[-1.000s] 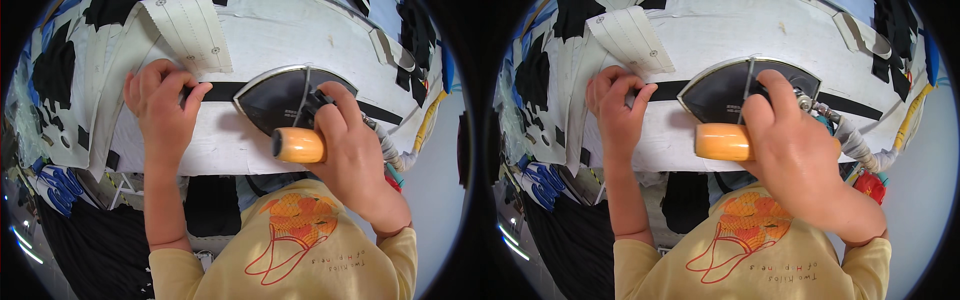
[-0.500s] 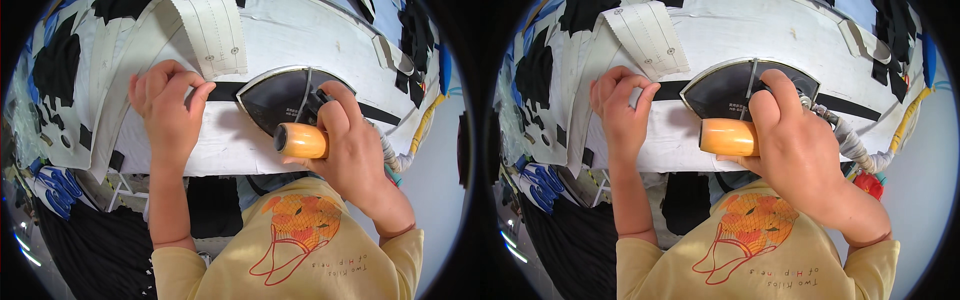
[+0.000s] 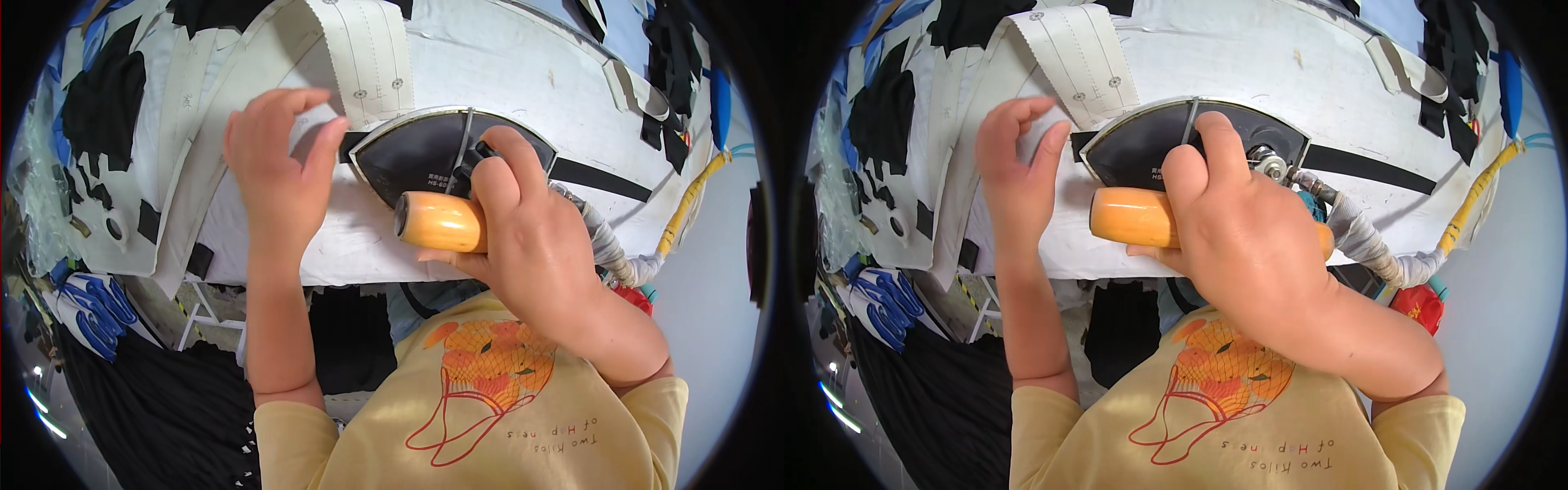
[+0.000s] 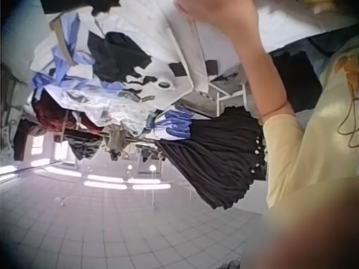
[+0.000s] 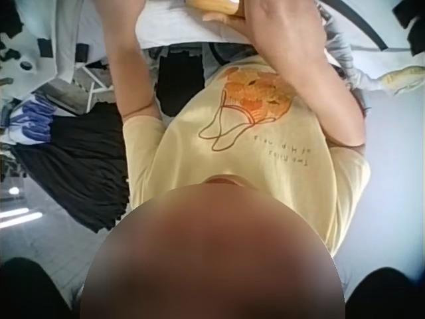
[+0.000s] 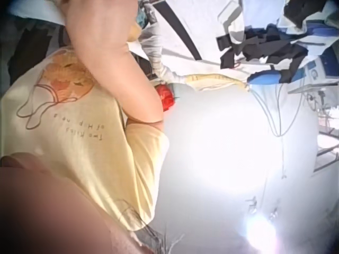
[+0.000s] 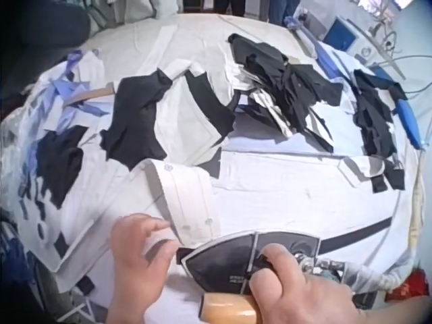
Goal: Ironing and preparing strips of black fabric for sewing.
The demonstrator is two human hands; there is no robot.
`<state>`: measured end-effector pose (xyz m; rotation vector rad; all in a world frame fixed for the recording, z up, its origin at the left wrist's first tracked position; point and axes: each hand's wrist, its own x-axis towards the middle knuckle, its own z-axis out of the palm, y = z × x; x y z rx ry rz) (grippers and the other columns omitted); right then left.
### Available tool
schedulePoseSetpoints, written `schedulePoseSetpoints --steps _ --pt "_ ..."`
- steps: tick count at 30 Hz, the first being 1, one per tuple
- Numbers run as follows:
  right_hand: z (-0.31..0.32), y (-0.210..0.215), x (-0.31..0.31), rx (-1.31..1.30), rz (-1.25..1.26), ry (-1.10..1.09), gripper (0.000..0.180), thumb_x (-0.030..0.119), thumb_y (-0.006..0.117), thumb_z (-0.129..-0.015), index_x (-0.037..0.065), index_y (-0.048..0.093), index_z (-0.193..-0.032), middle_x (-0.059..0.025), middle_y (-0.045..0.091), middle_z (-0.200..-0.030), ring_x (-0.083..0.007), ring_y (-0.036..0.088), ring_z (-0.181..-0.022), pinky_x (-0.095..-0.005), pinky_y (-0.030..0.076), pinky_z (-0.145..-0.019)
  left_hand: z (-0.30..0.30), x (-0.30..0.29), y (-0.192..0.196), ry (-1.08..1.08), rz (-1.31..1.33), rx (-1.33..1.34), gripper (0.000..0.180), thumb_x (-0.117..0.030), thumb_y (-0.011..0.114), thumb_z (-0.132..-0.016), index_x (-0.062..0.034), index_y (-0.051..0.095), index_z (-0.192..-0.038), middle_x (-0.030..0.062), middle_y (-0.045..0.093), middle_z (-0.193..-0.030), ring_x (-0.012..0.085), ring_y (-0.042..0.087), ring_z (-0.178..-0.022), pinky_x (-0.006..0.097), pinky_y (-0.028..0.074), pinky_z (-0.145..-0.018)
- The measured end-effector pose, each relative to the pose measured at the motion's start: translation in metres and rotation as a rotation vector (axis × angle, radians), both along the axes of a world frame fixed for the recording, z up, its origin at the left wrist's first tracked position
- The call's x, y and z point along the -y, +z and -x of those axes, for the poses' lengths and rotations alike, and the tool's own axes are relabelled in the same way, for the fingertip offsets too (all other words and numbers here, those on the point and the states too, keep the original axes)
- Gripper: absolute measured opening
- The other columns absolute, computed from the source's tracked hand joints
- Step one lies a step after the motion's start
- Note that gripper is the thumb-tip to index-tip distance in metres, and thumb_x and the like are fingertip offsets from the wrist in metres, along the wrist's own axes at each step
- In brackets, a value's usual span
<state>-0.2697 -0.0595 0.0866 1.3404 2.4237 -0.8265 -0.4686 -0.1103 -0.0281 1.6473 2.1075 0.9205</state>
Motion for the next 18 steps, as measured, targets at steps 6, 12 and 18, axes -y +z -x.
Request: schedulePoseSetpoints --steps 6,12,18 --pt "0.002 0.002 0.002 -0.003 0.020 -0.005 0.061 0.034 0.089 -0.063 0.001 0.048 -0.094 -0.0212 0.051 -0.127 -0.0385 0.063 -0.067 -0.0425 0.052 -0.055 0.005 -0.033 0.011 0.053 0.026 0.136 0.025 -0.024 0.080 -0.074 -0.0041 0.067 -0.081 0.0068 0.064 -0.086 0.0255 0.059 -0.078 0.037 0.046 -0.075" --pt "0.012 0.001 0.004 -0.070 -0.012 0.021 0.060 0.033 0.088 -0.065 0.001 0.048 -0.097 -0.0208 0.050 -0.127 -0.0390 0.064 -0.068 -0.0437 0.053 -0.058 0.059 -0.044 0.038 0.461 -0.176 0.579 0.034 -0.035 0.069 -0.090 -0.0049 0.063 -0.077 -0.0021 0.056 -0.072 0.0078 0.049 -0.068 0.023 0.038 -0.064" --pt "0.072 -0.001 0.004 -0.030 0.009 0.098 0.056 0.036 0.084 -0.070 0.001 0.051 -0.098 -0.0207 0.054 -0.110 -0.0336 0.067 -0.066 -0.0394 0.055 -0.053 0.091 -0.042 0.061 0.502 -0.403 0.884 0.024 -0.024 0.067 -0.093 -0.0010 0.060 -0.087 0.0023 0.058 -0.085 0.0088 0.049 -0.081 0.023 0.040 -0.080"
